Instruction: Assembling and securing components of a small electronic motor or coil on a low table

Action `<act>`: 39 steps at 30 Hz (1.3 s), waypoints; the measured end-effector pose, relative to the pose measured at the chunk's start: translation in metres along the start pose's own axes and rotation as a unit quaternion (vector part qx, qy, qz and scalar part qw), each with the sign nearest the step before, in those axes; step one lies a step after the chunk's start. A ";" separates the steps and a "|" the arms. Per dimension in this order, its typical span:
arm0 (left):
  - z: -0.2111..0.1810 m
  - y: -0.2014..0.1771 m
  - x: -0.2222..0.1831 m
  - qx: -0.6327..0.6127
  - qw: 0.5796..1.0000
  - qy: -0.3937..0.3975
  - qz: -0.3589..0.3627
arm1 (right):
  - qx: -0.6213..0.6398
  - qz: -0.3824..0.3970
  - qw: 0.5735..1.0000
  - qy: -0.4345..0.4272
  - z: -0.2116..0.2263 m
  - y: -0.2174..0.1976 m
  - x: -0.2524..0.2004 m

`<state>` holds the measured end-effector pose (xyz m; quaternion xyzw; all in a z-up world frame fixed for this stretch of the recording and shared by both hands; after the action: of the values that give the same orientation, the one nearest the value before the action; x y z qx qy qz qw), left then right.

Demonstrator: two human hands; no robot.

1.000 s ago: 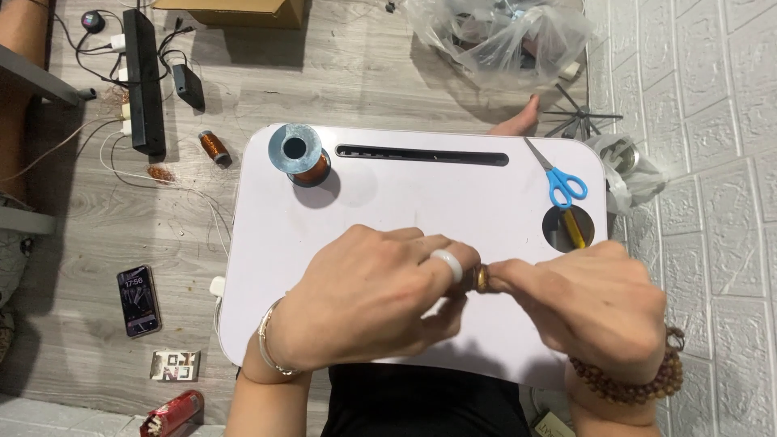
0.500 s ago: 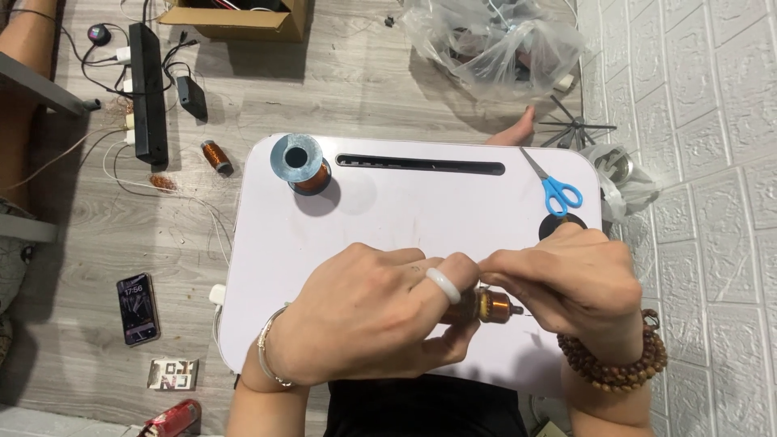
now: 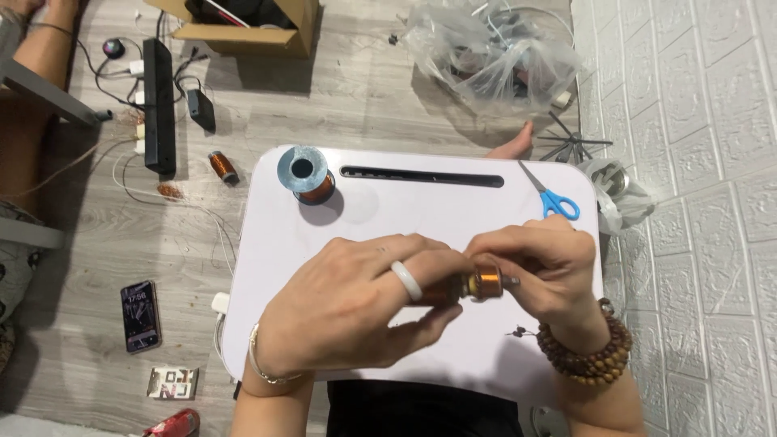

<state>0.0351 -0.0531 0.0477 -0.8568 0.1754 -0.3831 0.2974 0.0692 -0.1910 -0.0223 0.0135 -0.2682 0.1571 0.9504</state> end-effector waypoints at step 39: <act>0.024 0.022 0.002 0.096 0.989 -0.081 0.073 | -0.507 0.061 0.830 -0.226 0.064 0.039 -0.013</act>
<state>0.0530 -0.0620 0.0224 -0.8375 0.1752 -0.3050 0.4183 0.0144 -0.1643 0.0232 -0.4513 -0.5180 0.0493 0.7250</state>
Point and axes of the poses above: each hand's wrist, its own x-axis towards the middle knuckle, its own y-axis out of the palm, z = x × y, the point moved 9 cm from there along x, towards the middle knuckle, and after that the axes turned 6 degrees about -z, right-handed, at the moved point
